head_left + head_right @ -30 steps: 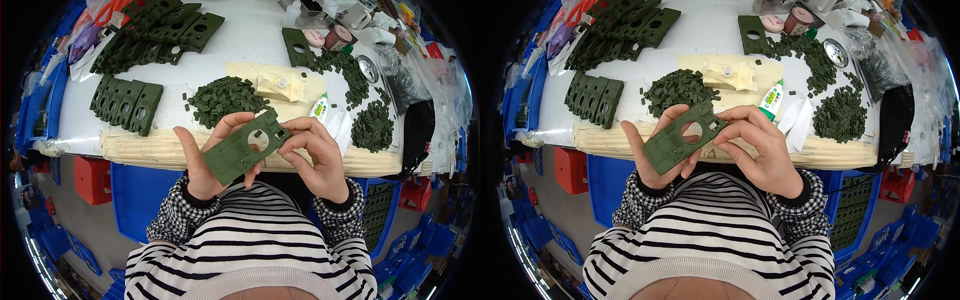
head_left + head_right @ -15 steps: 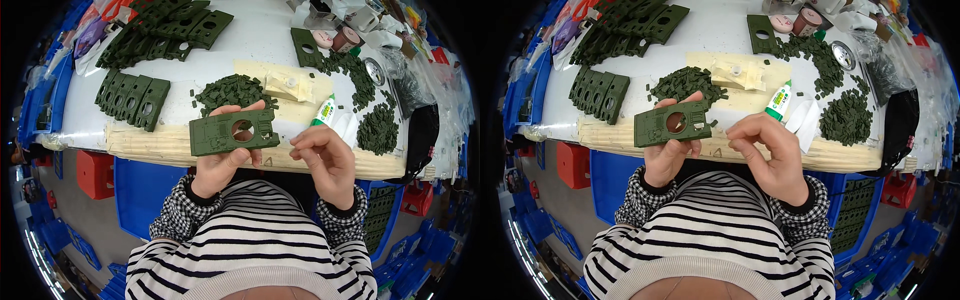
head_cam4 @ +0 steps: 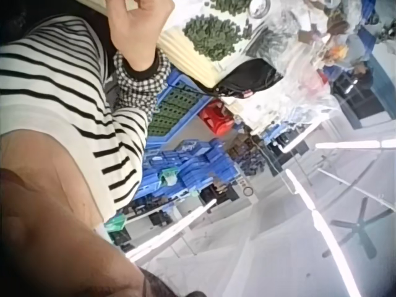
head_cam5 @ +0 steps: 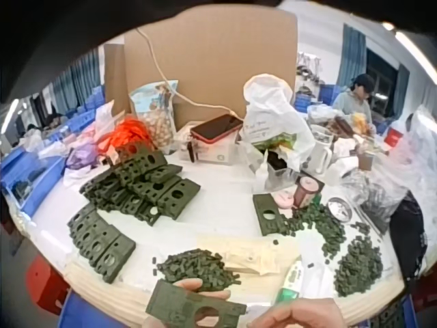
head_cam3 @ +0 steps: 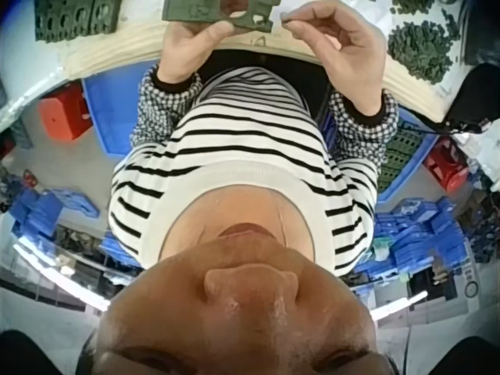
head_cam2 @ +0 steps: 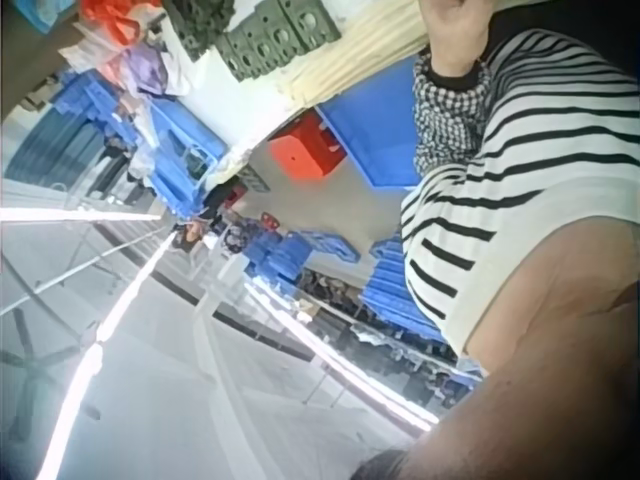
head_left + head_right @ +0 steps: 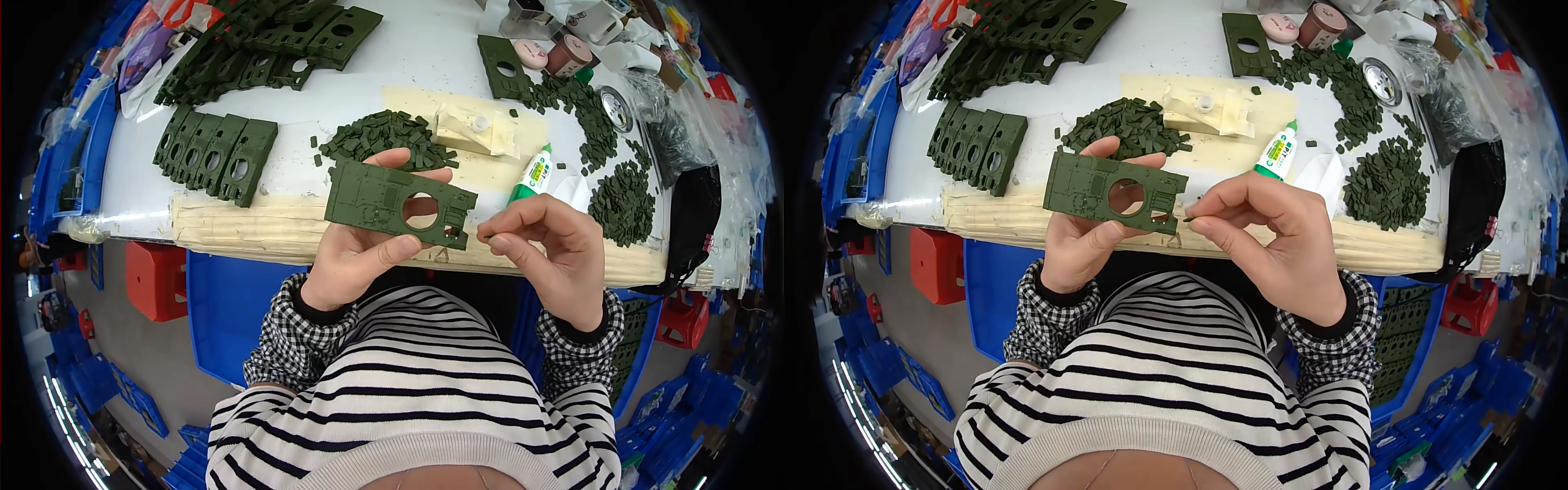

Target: Applying glue to green plastic toy tank parts and assembling them.

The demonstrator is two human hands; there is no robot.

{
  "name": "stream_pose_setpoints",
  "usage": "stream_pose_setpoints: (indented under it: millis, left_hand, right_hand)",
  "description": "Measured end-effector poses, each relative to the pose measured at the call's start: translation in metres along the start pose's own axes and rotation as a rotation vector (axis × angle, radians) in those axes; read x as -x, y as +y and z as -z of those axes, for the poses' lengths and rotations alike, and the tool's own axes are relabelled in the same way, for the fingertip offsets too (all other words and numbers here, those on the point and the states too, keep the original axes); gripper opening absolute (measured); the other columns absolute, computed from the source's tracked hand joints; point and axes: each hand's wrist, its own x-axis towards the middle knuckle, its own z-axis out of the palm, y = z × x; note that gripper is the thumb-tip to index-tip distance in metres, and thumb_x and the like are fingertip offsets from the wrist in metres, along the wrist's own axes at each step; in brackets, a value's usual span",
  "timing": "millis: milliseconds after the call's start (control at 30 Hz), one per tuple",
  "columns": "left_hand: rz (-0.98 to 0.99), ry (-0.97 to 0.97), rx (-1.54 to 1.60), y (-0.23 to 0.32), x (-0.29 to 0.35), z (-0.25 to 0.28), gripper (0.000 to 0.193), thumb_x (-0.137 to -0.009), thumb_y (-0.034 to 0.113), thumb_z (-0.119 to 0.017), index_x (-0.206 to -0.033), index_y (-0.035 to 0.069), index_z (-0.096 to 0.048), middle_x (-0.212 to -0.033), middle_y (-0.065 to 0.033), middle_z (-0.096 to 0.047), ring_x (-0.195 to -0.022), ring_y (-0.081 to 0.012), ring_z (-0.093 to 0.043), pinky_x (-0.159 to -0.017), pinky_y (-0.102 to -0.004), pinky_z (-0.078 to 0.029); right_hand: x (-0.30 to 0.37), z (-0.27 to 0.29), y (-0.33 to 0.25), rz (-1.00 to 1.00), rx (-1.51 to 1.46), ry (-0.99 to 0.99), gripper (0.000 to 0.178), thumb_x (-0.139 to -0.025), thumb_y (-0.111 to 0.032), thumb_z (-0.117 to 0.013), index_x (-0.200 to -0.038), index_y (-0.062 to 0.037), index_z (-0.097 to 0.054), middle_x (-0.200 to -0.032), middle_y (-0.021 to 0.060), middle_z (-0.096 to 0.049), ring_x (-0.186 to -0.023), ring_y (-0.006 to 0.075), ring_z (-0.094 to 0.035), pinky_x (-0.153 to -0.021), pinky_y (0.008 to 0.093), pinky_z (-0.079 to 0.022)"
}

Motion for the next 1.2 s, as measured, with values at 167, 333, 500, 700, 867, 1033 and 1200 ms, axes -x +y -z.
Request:
stream_pose_setpoints:
  millis: [167, 333, 500, 700, 867, 1033, 1200]
  left_hand:
    - [0.045, -0.013, -0.001, 0.004, -0.002, -0.001, 0.072, -0.087, 0.003, -0.061, -0.144, 0.007, -0.017, -0.140, -0.0236, -0.038, -0.125, -0.0297, -0.046, -0.097, -0.0418, -0.049]
    - [0.059, -0.051, -0.048, 0.006, -0.002, 0.000, 0.073, -0.087, 0.003, -0.060, -0.145, 0.006, -0.016, -0.139, -0.0229, -0.039, -0.125, -0.0297, -0.046, -0.097, -0.0425, -0.049]
    - [0.069, -0.046, -0.049, 0.005, -0.002, 0.000, 0.073, -0.087, 0.003, -0.060, -0.145, 0.006, -0.015, -0.138, -0.0227, -0.040, -0.125, -0.0298, -0.045, -0.097, -0.0438, -0.049]
    - [0.096, 0.009, -0.068, 0.007, -0.001, -0.005, 0.080, -0.085, 0.013, -0.067, -0.146, 0.007, -0.016, -0.139, -0.0255, -0.039, -0.125, -0.0310, -0.046, -0.098, -0.0434, -0.047]
    - [0.096, 0.021, -0.074, 0.008, -0.001, -0.006, 0.080, -0.084, 0.013, -0.067, -0.146, 0.008, -0.016, -0.139, -0.0253, -0.039, -0.123, -0.0308, -0.048, -0.097, -0.0428, -0.048]
    - [0.086, 0.017, -0.091, 0.005, 0.000, -0.002, 0.080, -0.084, 0.012, -0.068, -0.145, 0.007, -0.016, -0.139, -0.0253, -0.039, -0.123, -0.0311, -0.047, -0.096, -0.0426, -0.049]
    - [0.089, 0.022, -0.082, 0.005, 0.000, -0.002, 0.080, -0.084, 0.012, -0.067, -0.145, 0.007, -0.016, -0.139, -0.0255, -0.039, -0.124, -0.0313, -0.047, -0.096, -0.0427, -0.049]
  right_hand:
    - [-0.014, 0.005, -0.005, 0.249, 0.312, -0.095, 0.012, -0.075, -0.006, -0.072, -0.083, -0.0014, -0.065, -0.100, 0.0106, -0.058, -0.092, 0.0210, -0.057, -0.080, 0.0307, -0.045]
    - [-0.019, 0.005, -0.008, 0.112, 0.282, -0.211, 0.007, -0.074, -0.005, -0.069, -0.078, -0.0024, -0.063, -0.107, 0.0091, -0.053, -0.105, 0.0191, -0.051, -0.094, 0.0333, -0.039]
    - [-0.023, 0.002, -0.006, 0.136, 0.289, -0.243, 0.008, -0.072, -0.005, -0.069, -0.077, -0.0030, -0.062, -0.106, 0.0080, -0.053, -0.104, 0.0197, -0.052, -0.095, 0.0335, -0.038]
    - [-0.024, 0.000, -0.004, 0.126, 0.286, -0.235, 0.009, -0.072, -0.006, -0.069, -0.076, -0.0032, -0.061, -0.104, 0.0072, -0.054, -0.102, 0.0198, -0.052, -0.095, 0.0334, -0.037]
    - [-0.024, -0.001, -0.004, 0.140, 0.324, -0.223, 0.010, -0.071, -0.006, -0.070, -0.075, -0.0031, -0.061, -0.102, 0.0071, -0.054, -0.100, 0.0200, -0.052, -0.093, 0.0329, -0.038]
    - [-0.025, -0.002, -0.003, 0.146, 0.347, -0.218, 0.010, -0.071, -0.006, -0.070, -0.075, -0.0030, -0.061, -0.101, 0.0068, -0.054, -0.099, 0.0200, -0.051, -0.092, 0.0325, -0.038]
    - [-0.025, -0.002, -0.003, 0.141, 0.326, -0.222, 0.010, -0.072, -0.006, -0.069, -0.076, -0.0032, -0.061, -0.100, 0.0065, -0.054, -0.099, 0.0199, -0.051, -0.091, 0.0325, -0.038]
